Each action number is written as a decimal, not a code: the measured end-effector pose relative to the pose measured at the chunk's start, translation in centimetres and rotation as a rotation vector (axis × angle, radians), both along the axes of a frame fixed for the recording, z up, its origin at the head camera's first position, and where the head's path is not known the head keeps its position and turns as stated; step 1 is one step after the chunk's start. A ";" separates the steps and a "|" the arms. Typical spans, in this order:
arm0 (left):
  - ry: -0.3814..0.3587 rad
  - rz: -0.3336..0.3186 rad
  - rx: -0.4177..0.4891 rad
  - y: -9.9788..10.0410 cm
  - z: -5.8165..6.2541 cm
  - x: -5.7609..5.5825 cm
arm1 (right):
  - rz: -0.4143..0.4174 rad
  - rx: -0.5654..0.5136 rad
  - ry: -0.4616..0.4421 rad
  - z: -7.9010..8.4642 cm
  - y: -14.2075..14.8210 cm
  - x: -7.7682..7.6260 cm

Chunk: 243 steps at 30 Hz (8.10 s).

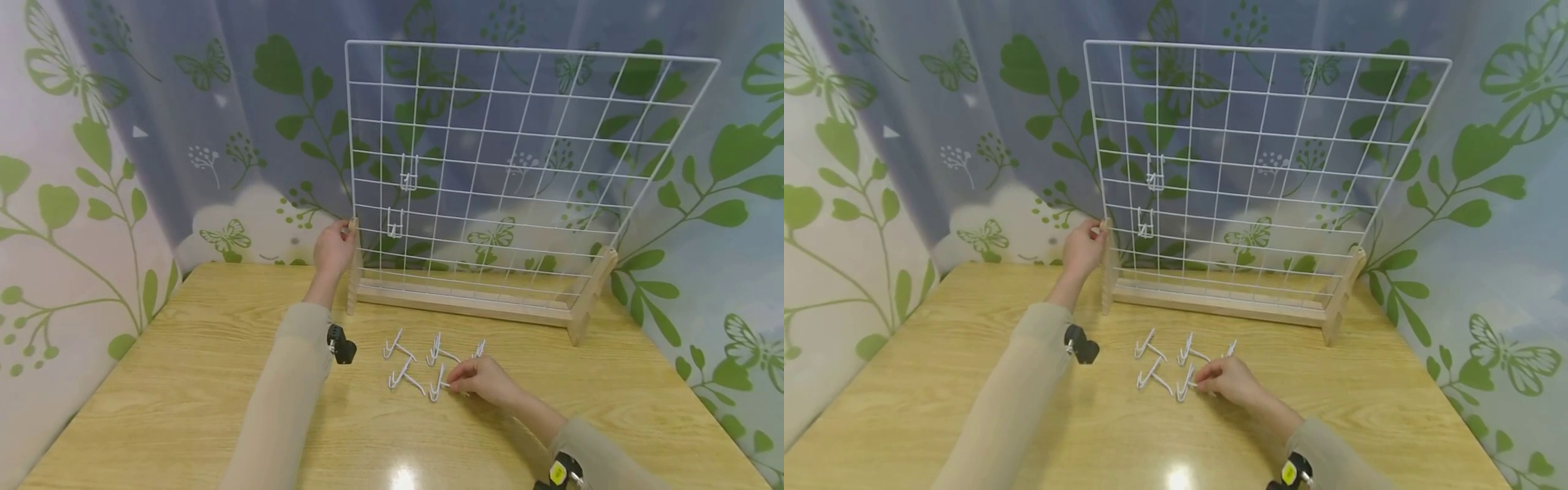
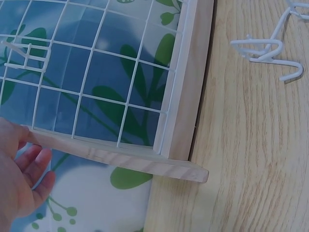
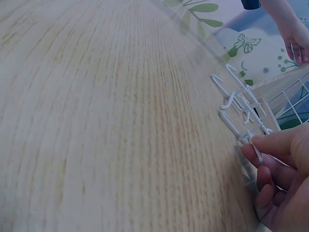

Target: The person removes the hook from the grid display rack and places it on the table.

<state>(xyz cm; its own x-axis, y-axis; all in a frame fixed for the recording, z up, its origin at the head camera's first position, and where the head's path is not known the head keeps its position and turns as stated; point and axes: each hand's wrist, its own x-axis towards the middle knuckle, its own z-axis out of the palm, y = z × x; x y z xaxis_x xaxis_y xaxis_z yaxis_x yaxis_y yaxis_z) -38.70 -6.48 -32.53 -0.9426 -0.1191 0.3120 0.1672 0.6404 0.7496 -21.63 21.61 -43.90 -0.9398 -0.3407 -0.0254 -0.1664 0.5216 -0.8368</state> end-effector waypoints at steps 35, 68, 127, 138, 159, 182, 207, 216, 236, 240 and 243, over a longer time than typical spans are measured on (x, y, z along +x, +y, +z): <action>-0.001 -0.003 -0.044 -0.2 0.3 0.1 | 0.007 -0.046 -0.022 0.4 0.2 0.0; 0.011 0.018 -0.066 -0.2 0.5 0.2 | -0.091 -0.064 0.068 11.5 -0.7 -6.2; -0.032 0.010 -0.052 -0.3 0.3 0.5 | -0.311 -0.331 0.284 23.5 -7.7 -12.4; -0.034 0.008 -0.055 -0.4 0.4 0.5 | -0.301 -0.192 0.248 24.5 -8.7 -13.7; -0.028 0.009 -0.051 -0.4 0.1 0.3 | -0.345 -0.274 0.133 24.7 -9.9 -13.8; -0.048 0.005 -0.056 -0.2 0.0 0.4 | -0.377 -0.429 0.121 25.2 -9.1 -13.5; -0.040 0.013 -0.057 -0.4 0.0 0.2 | -0.181 -0.266 0.164 22.1 -6.0 -12.0; -0.045 0.010 -0.052 -0.3 0.2 0.3 | -0.162 -0.257 0.151 21.1 -5.0 -10.9; -0.060 -0.003 -0.045 -0.3 -0.1 0.2 | -0.120 -0.162 0.075 16.4 -0.9 -6.8; -0.049 0.001 -0.043 -0.4 -0.1 0.2 | -0.133 -0.137 0.061 15.4 0.0 -6.0; -0.043 0.001 -0.043 -0.4 0.0 0.2 | -0.116 -0.128 0.058 14.5 0.8 -5.6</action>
<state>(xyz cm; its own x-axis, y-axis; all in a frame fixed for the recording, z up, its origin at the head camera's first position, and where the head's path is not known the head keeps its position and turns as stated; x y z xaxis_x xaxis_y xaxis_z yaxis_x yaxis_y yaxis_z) -38.47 -6.83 -32.54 -0.9552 -0.1078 0.2756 0.1342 0.6722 0.7281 -27.18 22.44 -29.36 -0.9717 -0.2268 0.0668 -0.1613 0.4296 -0.8885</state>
